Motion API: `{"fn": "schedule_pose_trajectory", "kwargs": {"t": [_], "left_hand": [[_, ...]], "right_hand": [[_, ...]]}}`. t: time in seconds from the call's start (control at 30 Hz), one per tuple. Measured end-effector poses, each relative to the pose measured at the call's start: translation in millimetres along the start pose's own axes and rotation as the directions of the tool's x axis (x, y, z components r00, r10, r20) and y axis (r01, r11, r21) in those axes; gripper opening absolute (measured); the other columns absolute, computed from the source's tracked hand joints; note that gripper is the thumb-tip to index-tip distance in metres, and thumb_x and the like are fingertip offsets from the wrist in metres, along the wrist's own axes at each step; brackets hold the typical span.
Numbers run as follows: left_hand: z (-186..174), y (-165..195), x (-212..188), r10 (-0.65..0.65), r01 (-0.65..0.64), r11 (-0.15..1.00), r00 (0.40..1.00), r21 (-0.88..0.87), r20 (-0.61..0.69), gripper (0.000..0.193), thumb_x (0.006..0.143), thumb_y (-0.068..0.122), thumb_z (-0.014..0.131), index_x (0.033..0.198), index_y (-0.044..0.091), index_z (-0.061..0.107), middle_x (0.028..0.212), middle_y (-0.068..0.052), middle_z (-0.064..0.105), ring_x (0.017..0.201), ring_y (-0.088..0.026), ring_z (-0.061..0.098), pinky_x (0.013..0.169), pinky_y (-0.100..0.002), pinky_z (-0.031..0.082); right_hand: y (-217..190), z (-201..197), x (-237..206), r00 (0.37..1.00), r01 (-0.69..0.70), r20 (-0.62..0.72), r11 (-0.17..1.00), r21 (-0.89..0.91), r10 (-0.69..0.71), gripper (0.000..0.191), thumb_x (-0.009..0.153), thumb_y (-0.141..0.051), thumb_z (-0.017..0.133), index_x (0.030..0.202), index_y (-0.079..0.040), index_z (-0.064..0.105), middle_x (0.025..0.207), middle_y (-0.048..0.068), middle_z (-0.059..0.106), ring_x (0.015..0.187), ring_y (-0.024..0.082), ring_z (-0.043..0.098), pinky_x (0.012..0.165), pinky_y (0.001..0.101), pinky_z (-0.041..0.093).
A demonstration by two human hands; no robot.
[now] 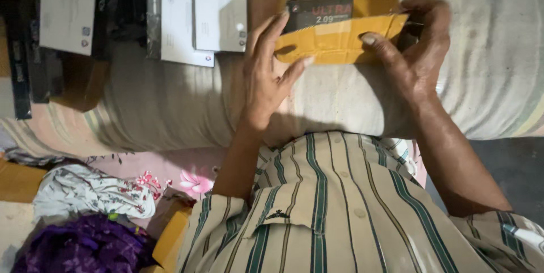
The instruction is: The person places a smart watch retail box into a yellow padded courier mailer, folds the flap closed, and repeatedly presses along the sealed edges with both hands. They then set the sealed mailer aside and handle another box and mailer on the bed.
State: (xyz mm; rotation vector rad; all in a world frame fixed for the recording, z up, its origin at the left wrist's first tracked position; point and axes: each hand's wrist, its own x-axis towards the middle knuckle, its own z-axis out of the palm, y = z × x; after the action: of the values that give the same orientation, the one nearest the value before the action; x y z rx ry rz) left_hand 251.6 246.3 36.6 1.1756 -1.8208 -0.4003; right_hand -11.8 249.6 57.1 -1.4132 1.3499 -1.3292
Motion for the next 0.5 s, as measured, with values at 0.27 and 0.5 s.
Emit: {"fn": "schedule_pose_trajectory", "kwargs": {"t": [0.27,0.5], "left_hand": [[34.7,-31.9,15.2,-0.169,0.213,0.872,0.976,-0.441,0.138,0.081,0.092,0.034,0.083,0.155,0.014,0.037,0.131,-0.011,0.072,0.117,-0.021,0.076,0.094,-0.034,0.065],[45.5,-30.3,12.9,0.03,-0.01,0.979,0.995,0.202,-0.099,0.068,0.103,0.033,0.078,0.155,0.013,0.04,0.146,-0.014,0.057,0.13,-0.025,0.061,0.109,-0.041,0.059]], "right_hand": [[19.6,-17.3,-2.6,0.906,0.395,0.217,0.91,-0.123,-0.364,0.021,0.091,-0.007,0.077,0.109,-0.001,0.069,0.118,0.007,0.062,0.113,0.023,0.056,0.096,0.0404,0.052],[43.0,-12.0,-0.7,0.997,0.077,0.018,0.996,0.04,-0.078,0.038,0.111,-0.007,0.076,0.136,0.0,0.048,0.118,0.007,0.057,0.102,0.015,0.057,0.093,0.0292,0.053]]}}
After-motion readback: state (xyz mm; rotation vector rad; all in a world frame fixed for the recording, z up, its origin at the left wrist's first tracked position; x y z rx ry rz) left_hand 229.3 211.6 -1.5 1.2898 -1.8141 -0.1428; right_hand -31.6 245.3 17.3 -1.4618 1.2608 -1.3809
